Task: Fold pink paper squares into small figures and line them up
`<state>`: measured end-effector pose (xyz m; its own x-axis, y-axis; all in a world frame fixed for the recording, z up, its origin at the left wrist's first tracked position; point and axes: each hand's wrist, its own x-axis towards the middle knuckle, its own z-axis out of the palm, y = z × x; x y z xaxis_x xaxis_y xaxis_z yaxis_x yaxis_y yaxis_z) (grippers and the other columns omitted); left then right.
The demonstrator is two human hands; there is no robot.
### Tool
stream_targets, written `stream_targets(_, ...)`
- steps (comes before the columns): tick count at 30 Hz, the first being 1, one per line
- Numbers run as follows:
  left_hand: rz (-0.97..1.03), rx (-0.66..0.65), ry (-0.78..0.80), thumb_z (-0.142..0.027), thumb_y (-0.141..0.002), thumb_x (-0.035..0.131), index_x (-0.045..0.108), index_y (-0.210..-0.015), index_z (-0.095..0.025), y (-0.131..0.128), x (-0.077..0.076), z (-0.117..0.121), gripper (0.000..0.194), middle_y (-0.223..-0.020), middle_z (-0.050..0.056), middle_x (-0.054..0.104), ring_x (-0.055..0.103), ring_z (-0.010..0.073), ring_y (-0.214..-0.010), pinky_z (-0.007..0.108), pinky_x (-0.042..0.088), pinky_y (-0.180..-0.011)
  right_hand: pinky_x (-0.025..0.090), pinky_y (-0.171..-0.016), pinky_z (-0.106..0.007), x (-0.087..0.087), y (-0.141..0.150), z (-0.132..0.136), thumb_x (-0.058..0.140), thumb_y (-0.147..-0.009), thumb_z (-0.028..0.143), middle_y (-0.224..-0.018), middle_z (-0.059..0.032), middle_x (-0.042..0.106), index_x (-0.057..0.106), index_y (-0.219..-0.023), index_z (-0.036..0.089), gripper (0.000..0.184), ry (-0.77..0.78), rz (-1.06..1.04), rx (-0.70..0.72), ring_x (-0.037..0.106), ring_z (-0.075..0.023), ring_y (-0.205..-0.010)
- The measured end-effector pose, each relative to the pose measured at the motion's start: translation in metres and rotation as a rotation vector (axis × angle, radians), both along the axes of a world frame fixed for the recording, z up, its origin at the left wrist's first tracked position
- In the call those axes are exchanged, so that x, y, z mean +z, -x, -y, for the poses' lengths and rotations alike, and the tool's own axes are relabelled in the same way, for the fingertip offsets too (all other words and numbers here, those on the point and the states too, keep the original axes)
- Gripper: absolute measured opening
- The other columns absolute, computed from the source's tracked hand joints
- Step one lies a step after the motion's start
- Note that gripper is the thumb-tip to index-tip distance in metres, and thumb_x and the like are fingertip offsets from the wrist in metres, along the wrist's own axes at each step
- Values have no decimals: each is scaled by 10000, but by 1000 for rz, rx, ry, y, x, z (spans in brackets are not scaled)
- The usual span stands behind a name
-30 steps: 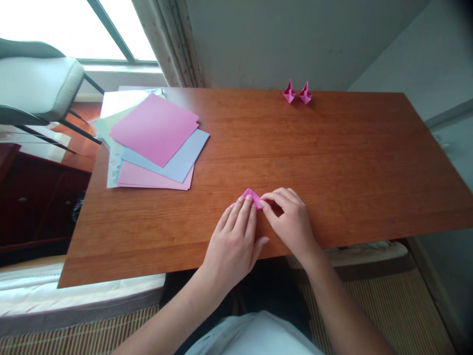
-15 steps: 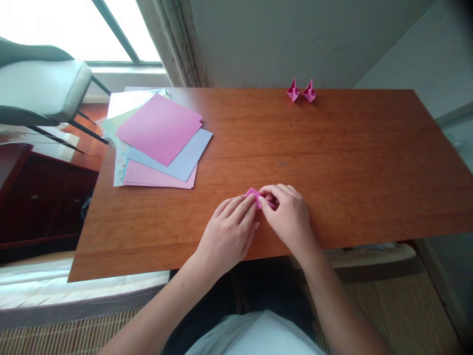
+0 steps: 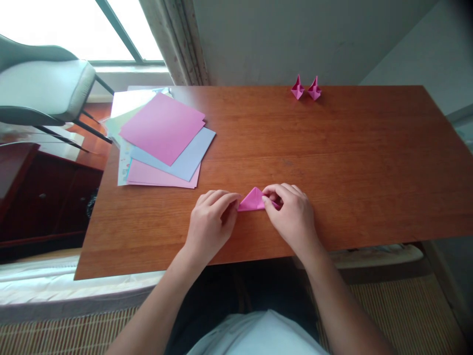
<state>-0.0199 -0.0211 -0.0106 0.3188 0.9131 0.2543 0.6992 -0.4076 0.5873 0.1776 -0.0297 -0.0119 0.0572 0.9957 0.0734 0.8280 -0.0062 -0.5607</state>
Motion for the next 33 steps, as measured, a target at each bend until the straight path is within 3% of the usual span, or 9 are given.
stream_targets(9,-222,16,22,-249,-967,562,709,-989,-220,-12,0,-1,152,-921,44,713,611,222,-855,364,418,-794,429,-770,-349,1,1,0,656,-881,213,-805,-23,692,686,-844,245,57,-7,4,9,594,-230,-811)
stream_targets(16,-371,39,-13,-258,-976,529,685,-1094,-234,-21,1,4,197,-962,52,688,593,260,-913,392,396,-795,416,-782,-341,-2,1,2,652,-890,232,-822,-18,693,687,-854,243,51,-30,20,2,583,-220,-820)
stream_targets(26,-402,57,-65,-231,-978,513,685,-1076,-219,-21,-1,6,198,-942,68,684,606,258,-901,393,424,-781,414,-781,-340,-3,2,1,670,-882,223,-824,-5,690,681,-853,246,40,-26,25,-3,584,-216,-824)
stream_targets(29,-356,39,-136,-172,-960,505,682,-1120,-185,-24,2,14,239,-1062,93,706,627,258,-955,402,470,-830,414,-777,-340,-4,2,2,673,-882,223,-819,-2,689,678,-854,249,39,-28,22,-4,587,-217,-827)
stream_targets(33,-292,-113,-184,-123,-939,485,590,-1343,-102,-31,2,33,418,-1386,135,632,566,272,-1265,402,464,-1059,412,-768,-340,-4,3,2,675,-876,212,-815,0,689,675,-849,254,50,-38,29,-10,585,-218,-821)
